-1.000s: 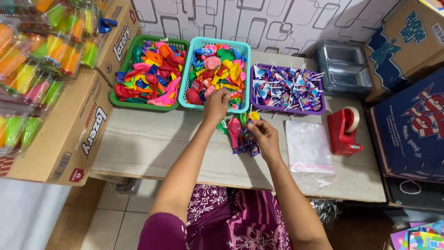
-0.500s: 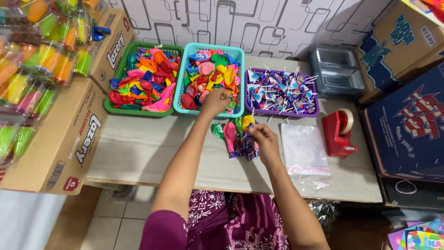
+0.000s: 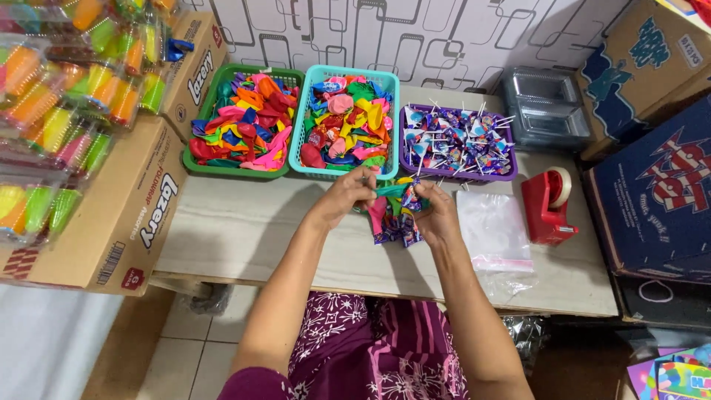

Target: Assembling sets of colorful balloons by picking them from different storage bins.

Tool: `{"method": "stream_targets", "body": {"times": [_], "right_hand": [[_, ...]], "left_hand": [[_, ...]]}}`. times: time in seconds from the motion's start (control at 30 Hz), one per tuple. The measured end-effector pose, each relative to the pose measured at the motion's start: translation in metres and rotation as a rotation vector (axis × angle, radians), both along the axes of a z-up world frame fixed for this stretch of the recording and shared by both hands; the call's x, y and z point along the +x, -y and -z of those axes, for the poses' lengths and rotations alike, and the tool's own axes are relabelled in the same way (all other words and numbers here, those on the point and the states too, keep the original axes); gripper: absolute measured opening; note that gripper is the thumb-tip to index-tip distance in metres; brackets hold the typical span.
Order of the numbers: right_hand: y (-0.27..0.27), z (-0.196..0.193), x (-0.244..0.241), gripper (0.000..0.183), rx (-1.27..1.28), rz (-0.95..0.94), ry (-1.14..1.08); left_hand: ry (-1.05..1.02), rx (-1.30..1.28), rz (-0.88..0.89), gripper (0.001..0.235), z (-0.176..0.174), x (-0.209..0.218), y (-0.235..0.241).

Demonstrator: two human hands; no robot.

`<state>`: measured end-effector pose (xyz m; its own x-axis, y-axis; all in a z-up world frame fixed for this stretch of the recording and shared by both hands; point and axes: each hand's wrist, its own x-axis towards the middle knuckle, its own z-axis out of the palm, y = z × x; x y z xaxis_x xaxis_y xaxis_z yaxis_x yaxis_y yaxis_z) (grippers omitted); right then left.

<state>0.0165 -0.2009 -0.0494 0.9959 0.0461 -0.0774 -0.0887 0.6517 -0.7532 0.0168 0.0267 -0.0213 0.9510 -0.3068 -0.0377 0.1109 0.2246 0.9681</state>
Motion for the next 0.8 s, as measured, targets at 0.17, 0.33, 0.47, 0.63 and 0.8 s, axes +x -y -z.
{"method": "stream_targets", "body": {"times": [0.17,0.33,0.47,0.63,0.8], "right_hand": [[-0.003,-0.024,-0.008,0.006,-0.237,0.008,0.060],[-0.018,-0.064,-0.030,0.005,-0.441,-0.012,0.158],[-0.021,-0.085,-0.040,0.008,-0.610,-0.023,0.258],[-0.008,-0.090,-0.030,0.008,-0.620,0.032,0.274],[-0.013,-0.104,-0.036,0.008,-0.778,-0.212,0.360]], "left_hand": [[-0.111,-0.207,-0.022,0.016,0.009,-0.025,0.002],[-0.207,-0.426,-0.015,0.017,0.006,-0.029,0.007],[-0.043,-0.224,-0.087,0.025,0.002,-0.033,0.014],[-0.059,-0.184,-0.174,0.027,0.017,-0.035,-0.001],[-0.026,-0.171,-0.058,0.042,-0.013,-0.050,-0.005]]}}
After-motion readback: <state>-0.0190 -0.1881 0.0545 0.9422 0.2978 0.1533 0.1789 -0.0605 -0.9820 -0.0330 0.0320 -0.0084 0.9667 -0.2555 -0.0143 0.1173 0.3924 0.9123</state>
